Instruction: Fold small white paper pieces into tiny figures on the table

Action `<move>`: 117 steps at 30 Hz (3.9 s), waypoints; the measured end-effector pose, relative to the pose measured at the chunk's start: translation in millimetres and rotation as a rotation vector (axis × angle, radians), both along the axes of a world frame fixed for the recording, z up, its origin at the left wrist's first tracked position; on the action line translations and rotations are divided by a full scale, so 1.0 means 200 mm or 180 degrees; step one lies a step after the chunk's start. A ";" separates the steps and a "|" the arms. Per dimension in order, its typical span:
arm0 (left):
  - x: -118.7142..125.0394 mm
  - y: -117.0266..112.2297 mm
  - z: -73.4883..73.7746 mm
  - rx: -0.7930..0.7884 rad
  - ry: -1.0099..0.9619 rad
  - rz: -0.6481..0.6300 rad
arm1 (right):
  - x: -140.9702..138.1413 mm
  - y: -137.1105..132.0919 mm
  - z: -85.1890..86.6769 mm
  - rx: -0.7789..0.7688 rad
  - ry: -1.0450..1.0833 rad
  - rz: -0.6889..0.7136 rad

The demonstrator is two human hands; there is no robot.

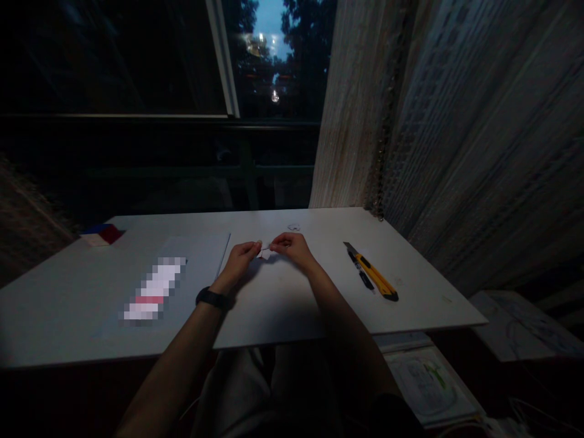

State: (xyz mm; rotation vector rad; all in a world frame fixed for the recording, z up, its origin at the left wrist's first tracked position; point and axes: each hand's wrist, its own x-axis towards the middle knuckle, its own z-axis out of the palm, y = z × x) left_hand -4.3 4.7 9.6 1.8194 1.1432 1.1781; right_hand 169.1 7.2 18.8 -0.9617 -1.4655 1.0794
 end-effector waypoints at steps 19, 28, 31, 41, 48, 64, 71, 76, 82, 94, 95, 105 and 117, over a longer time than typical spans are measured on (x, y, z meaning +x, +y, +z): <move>0.00 -0.02 0.00 0.0099 -0.0144 0.0046 | 0.01 0.04 -0.04 0.0430 -0.0462 -0.0516; 0.03 -0.03 0.03 -0.0598 -0.1109 0.0130 | -0.01 0.02 -0.02 0.0000 0.0025 -0.0515; 0.03 -0.03 0.03 -0.0773 -0.1410 0.0023 | -0.02 -0.01 0.00 -0.0405 0.0144 -0.0295; 0.03 -0.03 0.02 -0.0819 -0.1596 -0.0142 | -0.04 -0.03 -0.01 -0.0532 0.0369 -0.0032; 0.03 -0.05 0.05 -0.0909 -0.1681 -0.0194 | -0.04 -0.01 -0.02 -0.0541 0.0339 -0.0224; 0.04 -0.03 0.01 -0.0525 -0.0918 0.0335 | -0.05 0.02 -0.08 -0.0403 0.0320 -0.0208; 0.05 -0.02 0.00 -0.0380 -0.0876 0.0328 | -0.05 0.00 -0.06 -0.0396 0.0197 0.0010; 0.05 -0.01 -0.01 -0.0310 -0.0813 0.0461 | -0.03 -0.02 -0.04 -0.0318 0.0025 0.0363; 0.07 -0.01 -0.03 -0.0304 -0.0835 0.0366 | -0.07 -0.01 -0.08 -0.0134 0.0113 -0.0055; 0.08 -0.02 -0.02 -0.0390 -0.0990 0.0586 | -0.11 0.00 -0.13 0.0006 0.0307 -0.0331; 0.08 -0.03 -0.02 -0.0422 -0.0969 0.0617 | -0.11 0.01 -0.13 -0.0019 0.0330 -0.0390; 0.10 -0.03 -0.03 -0.0716 -0.0821 0.0403 | -0.07 0.05 -0.16 0.0174 0.0043 -0.0988; 0.07 0.00 -0.04 -0.0131 -0.0491 0.0495 | -0.07 0.04 -0.13 0.0057 0.0123 -0.0806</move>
